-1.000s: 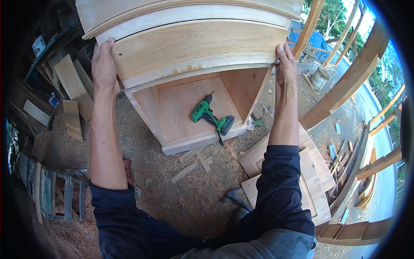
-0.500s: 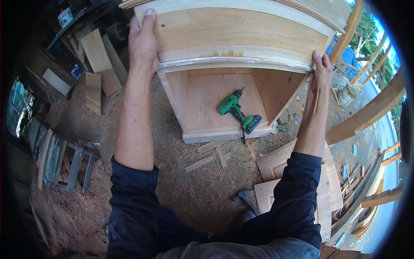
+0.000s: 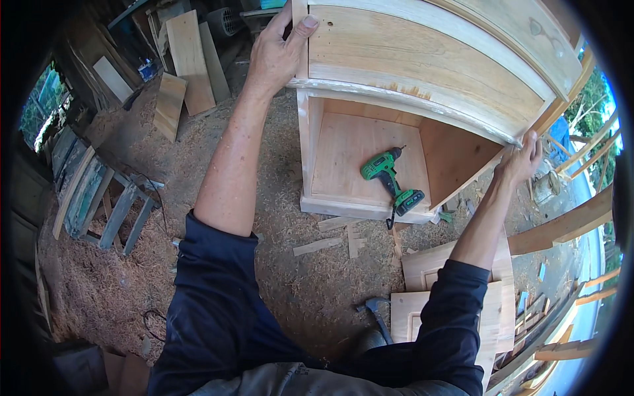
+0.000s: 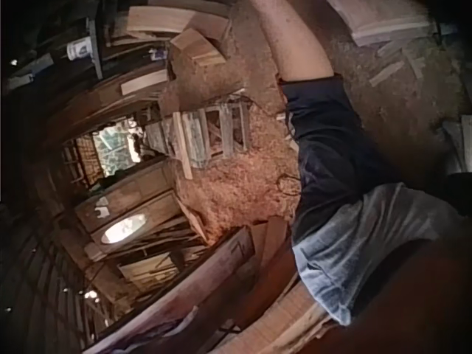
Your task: The person assembles a wooden cabinet, fitting drawers into the frame, using an electric planer to smooth the wood, and hammering a small part into a drawer.
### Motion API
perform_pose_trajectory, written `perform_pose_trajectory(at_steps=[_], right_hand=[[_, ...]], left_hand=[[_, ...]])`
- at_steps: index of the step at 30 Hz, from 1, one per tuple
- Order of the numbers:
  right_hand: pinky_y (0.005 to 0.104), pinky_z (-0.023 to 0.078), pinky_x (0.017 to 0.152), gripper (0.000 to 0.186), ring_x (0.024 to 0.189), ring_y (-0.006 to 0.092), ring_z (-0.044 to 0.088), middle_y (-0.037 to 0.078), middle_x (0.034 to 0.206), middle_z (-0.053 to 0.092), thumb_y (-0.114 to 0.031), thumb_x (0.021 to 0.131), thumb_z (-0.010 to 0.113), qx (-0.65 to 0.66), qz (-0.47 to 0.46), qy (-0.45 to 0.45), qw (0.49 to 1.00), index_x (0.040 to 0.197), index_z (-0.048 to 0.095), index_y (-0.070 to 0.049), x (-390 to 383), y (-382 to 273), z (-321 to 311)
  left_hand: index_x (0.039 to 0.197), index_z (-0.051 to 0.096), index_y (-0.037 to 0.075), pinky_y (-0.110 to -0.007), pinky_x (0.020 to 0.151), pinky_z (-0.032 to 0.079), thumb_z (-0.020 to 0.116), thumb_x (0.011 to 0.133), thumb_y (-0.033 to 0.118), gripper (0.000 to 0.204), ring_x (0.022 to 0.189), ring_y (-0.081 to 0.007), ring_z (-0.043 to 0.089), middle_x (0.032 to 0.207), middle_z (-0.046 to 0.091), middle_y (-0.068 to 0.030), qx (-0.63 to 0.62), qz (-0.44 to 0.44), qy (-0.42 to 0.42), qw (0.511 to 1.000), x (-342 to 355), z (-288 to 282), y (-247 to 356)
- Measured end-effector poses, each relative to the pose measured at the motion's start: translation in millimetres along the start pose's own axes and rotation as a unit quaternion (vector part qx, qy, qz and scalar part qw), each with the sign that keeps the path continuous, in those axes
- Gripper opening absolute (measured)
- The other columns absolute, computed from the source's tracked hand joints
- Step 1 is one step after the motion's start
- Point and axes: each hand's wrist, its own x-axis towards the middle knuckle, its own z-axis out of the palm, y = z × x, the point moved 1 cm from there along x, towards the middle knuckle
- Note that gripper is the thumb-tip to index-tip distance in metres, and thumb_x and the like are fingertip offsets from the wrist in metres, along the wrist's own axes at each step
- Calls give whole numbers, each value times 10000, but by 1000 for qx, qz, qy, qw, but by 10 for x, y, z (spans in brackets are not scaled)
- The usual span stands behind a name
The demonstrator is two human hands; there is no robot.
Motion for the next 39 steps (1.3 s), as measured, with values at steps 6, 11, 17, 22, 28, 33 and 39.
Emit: perform_pose_trajectory(at_steps=[6, 11, 17, 22, 28, 33, 39], right_hand=[[542, 317, 1150, 1052, 1414, 340, 303, 218, 1531, 254, -549, 772, 763, 388, 220, -15, 895, 1510, 213, -40, -1206, 307, 439], [568, 256, 1176, 1205, 1406, 296, 331, 120, 1524, 358, -575, 530, 895, 537, 216, -179, 795, 1491, 329, -119, -1279, 321, 1085], [531, 221, 1191, 1235, 1416, 263, 308, 26, 1532, 373, -660, 451, 884, 572, 194, -180, 776, 1477, 384, -188, -1180, 510, 1246], [533, 225, 1194, 1241, 1421, 274, 306, 48, 1529, 370, -659, 466, 883, 581, 215, -150, 770, 1486, 359, -185, -1288, 381, 1194], [536, 270, 1171, 1188, 1393, 292, 353, 90, 1502, 392, -562, 500, 922, 572, 199, -162, 779, 1460, 376, -123, -1368, 226, 1088], [541, 268, 1166, 1120, 1386, 298, 360, 92, 1484, 413, -527, 554, 912, 516, 171, -165, 823, 1454, 384, -118, -1314, 191, 1020], [547, 276, 1156, 1072, 1379, 293, 371, 82, 1481, 421, -530, 597, 889, 526, 184, -181, 810, 1460, 386, -143, -1316, 273, 1037]], left_hand=[[1468, 415, 10, -327, 1052, 399, 568, 999, 331, 589, 1282, -209, 498, 1394, 544, -146, -51, 20, -68, 996, -25, -113, -244], [1496, 358, 14, -355, 1043, 415, 484, 1029, 426, 636, 1249, -224, 519, 1408, 515, -131, -180, -18, -40, 983, 50, -187, -346], [1474, 361, 15, -387, 988, 456, 394, 1037, 508, 660, 1169, -235, 559, 1323, 551, -150, -220, -73, -1, 973, 59, -459, -91], [1474, 354, 4, -411, 976, 477, 352, 1027, 558, 712, 1186, -269, 564, 1350, 521, -216, -165, -29, -14, 986, 58, -537, 58], [1462, 393, 33, -399, 969, 443, 424, 1039, 465, 605, 1120, -225, 565, 1282, 572, -120, -225, -87, -42, 970, 56, -365, 327], [1345, 490, 43, -399, 972, 434, 473, 1024, 414, 491, 1135, -225, 553, 1252, 583, -102, -261, -187, -51, 946, -29, -88, 611], [1351, 479, 4, -366, 941, 473, 543, 983, 456, 587, 1116, -218, 579, 1260, 582, -141, -258, -199, -18, 945, -52, 27, 532]])
